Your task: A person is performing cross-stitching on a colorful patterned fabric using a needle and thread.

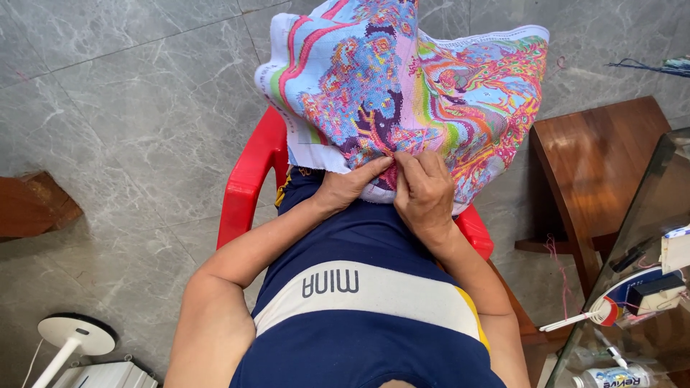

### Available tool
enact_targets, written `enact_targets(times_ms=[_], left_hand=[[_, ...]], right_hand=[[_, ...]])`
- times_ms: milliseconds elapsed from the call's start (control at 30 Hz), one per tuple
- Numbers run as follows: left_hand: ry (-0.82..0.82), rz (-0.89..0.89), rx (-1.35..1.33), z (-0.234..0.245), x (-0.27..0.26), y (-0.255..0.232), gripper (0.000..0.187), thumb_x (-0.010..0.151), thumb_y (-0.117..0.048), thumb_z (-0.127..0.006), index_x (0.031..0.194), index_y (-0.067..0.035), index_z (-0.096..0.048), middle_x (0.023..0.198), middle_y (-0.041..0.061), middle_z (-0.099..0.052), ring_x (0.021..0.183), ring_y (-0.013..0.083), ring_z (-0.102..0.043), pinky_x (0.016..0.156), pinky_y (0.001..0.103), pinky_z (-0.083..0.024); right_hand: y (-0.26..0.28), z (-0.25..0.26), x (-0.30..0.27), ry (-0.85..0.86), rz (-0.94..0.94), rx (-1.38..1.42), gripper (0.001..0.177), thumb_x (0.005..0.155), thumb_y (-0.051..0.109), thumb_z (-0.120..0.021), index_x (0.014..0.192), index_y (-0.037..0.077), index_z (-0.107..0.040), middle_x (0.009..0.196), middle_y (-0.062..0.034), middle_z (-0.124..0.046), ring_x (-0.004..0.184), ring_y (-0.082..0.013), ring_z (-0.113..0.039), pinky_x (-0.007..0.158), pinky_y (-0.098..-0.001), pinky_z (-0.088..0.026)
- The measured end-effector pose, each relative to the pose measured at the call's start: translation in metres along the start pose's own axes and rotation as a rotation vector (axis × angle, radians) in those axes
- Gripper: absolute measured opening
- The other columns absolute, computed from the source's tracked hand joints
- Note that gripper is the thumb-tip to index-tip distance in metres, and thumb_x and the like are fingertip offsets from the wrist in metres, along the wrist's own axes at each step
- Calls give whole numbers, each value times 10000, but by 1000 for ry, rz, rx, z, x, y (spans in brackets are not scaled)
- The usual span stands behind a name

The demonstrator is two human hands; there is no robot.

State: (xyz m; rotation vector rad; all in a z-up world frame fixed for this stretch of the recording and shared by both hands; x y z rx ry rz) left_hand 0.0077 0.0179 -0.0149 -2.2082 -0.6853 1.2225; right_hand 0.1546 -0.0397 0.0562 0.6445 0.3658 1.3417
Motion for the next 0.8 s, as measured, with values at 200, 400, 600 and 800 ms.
enact_targets(times_ms=[200, 400, 600, 800], left_hand=[[-48, 62, -52, -9, -3, -6, 392, 836, -64, -850, 1192, -2, -698, 1078, 156, -742, 989, 261, -706, 828, 429, -617], [-157, 368, -323, 4, 0, 51, 420, 832, -152, -865, 1178, 13, -696, 1017, 169, -755, 909, 310, -744, 744, 454, -641], [-143, 560, -427, 4, 2, 49, 403, 836, -168, -850, 1157, 24, -702, 998, 202, -757, 898, 346, -746, 746, 482, -643], [-156, 602, -468, 8, 4, 50, 397, 830, -133, -847, 1147, 49, -692, 996, 225, -753, 896, 366, -745, 757, 497, -638]], right_hand=[[-3, -5, -5, -40, -73, 58, 109, 973, 3, -703, 1042, 58, -767, 803, -87, -548, 727, -327, -642, 674, -412, -545], [-7, -6, -7, -65, -178, 229, 109, 994, -1, -699, 1054, 58, -767, 815, -99, -559, 734, -328, -653, 685, -396, -543], [-11, 0, 1, -34, -234, 357, 102, 993, 14, -724, 1044, 74, -788, 808, -95, -563, 706, -274, -644, 675, -356, -526], [-19, 3, 7, 40, -237, 441, 103, 987, 11, -739, 1041, 75, -798, 794, -109, -557, 672, -252, -625, 651, -357, -508]])
Point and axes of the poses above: each hand's wrist, its own x-axis towards the middle knuckle, its own z-axis out of the back of the hand, y = z × x, the point moved 2 cm from there along x, towards the middle knuckle
